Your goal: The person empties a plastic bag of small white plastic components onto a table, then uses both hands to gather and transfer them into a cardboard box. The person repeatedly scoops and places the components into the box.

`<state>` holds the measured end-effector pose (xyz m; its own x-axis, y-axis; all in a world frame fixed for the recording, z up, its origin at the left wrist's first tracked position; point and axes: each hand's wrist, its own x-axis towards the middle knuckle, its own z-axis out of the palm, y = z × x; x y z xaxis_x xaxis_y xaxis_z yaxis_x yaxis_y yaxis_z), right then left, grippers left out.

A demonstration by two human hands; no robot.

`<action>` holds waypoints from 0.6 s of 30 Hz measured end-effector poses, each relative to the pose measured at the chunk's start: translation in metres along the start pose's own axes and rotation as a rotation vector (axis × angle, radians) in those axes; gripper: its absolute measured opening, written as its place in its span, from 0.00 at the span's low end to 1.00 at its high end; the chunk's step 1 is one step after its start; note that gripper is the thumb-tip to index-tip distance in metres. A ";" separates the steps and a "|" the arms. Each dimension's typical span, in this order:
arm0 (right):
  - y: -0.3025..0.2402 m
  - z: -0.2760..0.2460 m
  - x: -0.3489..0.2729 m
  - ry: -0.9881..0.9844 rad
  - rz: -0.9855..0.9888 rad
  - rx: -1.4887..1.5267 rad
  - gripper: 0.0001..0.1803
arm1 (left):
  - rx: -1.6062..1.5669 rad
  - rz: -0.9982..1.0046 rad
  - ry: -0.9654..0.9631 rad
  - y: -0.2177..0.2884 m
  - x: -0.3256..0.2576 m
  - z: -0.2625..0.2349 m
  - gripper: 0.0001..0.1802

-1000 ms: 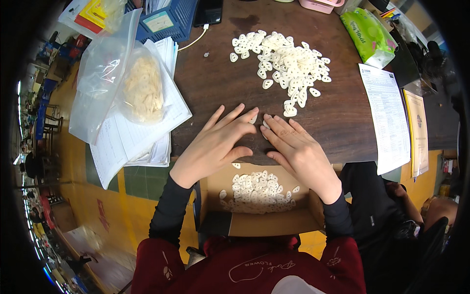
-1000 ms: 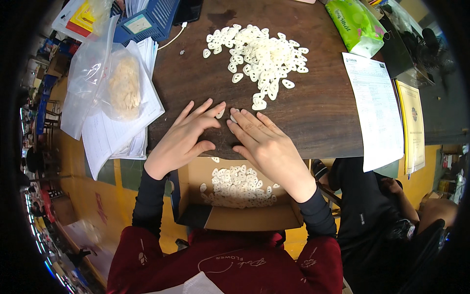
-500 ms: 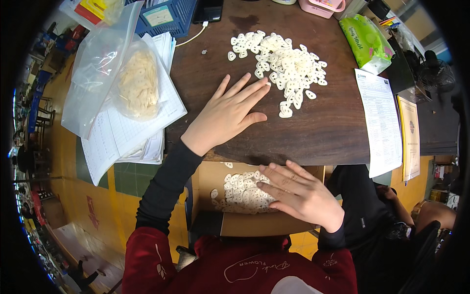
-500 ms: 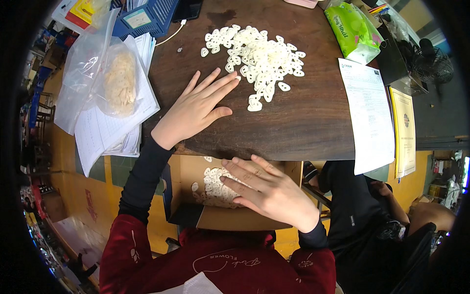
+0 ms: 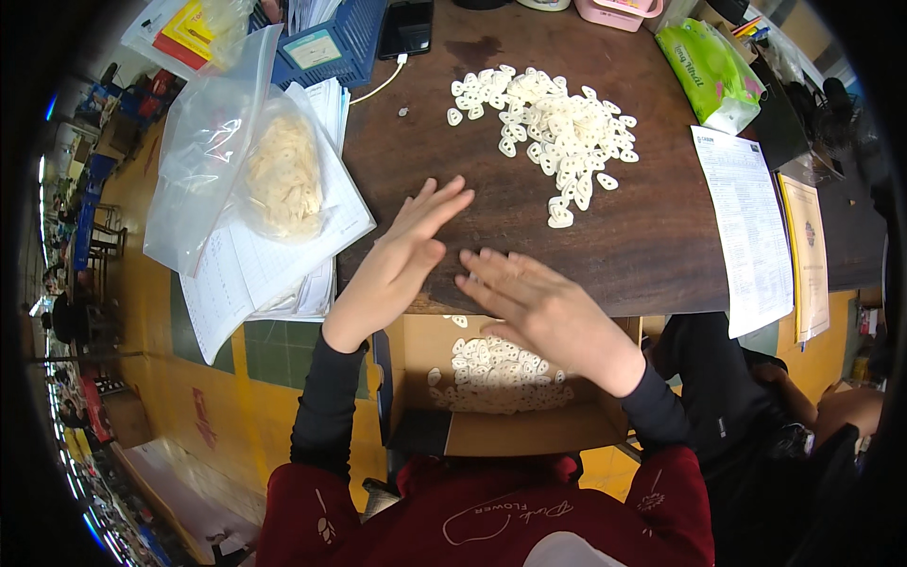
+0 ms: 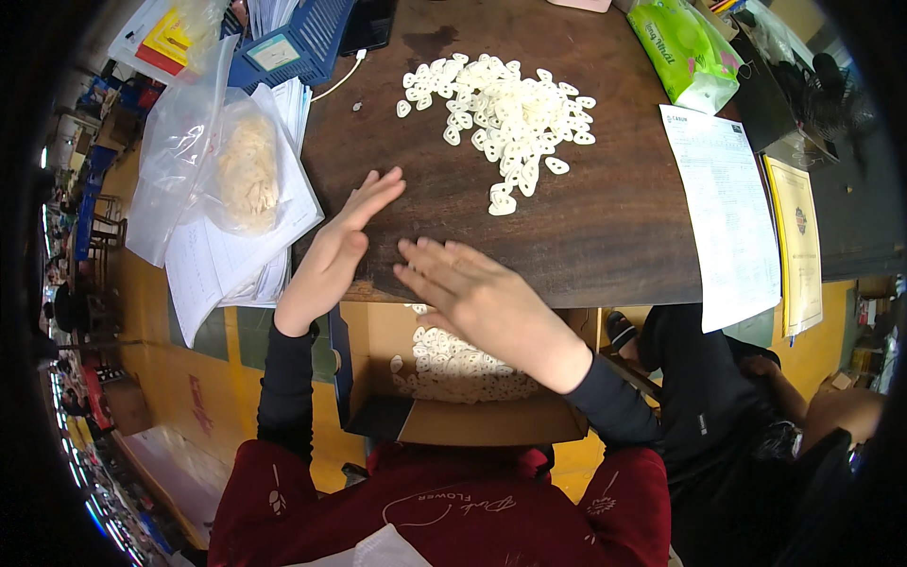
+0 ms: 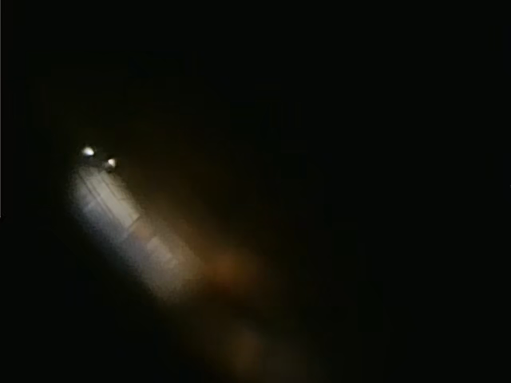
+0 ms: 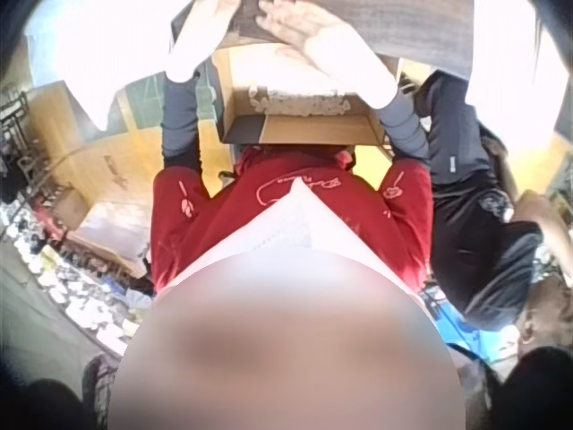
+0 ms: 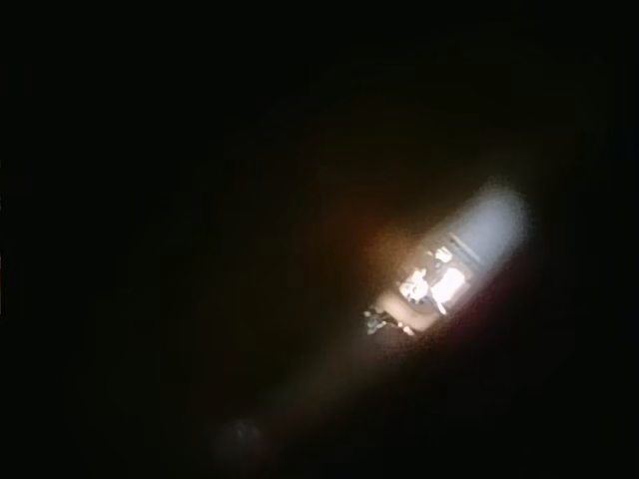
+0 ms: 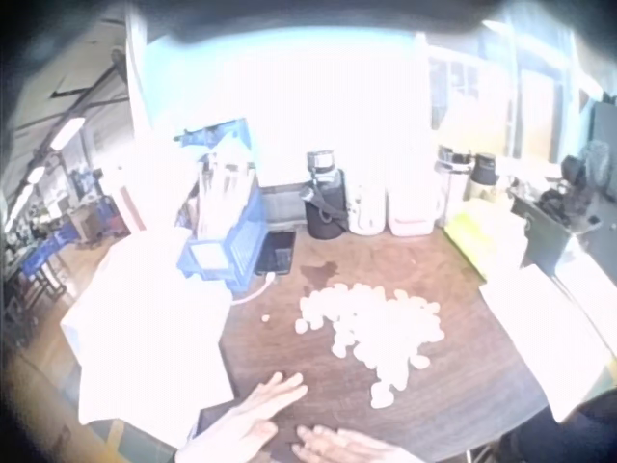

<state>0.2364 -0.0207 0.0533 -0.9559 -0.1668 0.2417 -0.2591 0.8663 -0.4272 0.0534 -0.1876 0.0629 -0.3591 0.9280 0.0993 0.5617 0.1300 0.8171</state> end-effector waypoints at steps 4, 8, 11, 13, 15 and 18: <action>-0.018 -0.008 -0.035 -0.107 -0.030 0.068 0.32 | 0.157 0.148 -0.040 0.001 0.026 0.027 0.37; -0.028 -0.027 -0.061 -0.195 0.030 0.310 0.30 | 0.402 0.285 -0.035 0.006 0.047 0.061 0.32; -0.016 -0.048 -0.067 -0.049 0.053 0.199 0.32 | 0.486 0.299 -0.041 0.006 0.051 0.066 0.32; -0.007 -0.056 -0.064 0.066 0.153 0.067 0.31 | 0.475 0.277 -0.084 0.005 0.045 0.060 0.32; 0.004 -0.054 -0.054 0.169 0.252 -0.003 0.29 | 0.505 0.263 -0.088 0.006 0.038 0.056 0.34; 0.014 -0.037 -0.036 0.225 0.270 -0.026 0.28 | 0.513 0.225 -0.081 0.007 0.024 0.051 0.37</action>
<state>0.2721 0.0152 0.0706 -0.9343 0.1755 0.3105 0.0050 0.8769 -0.4806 0.0867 -0.1463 0.0417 -0.1419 0.9737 0.1785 0.9154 0.0604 0.3979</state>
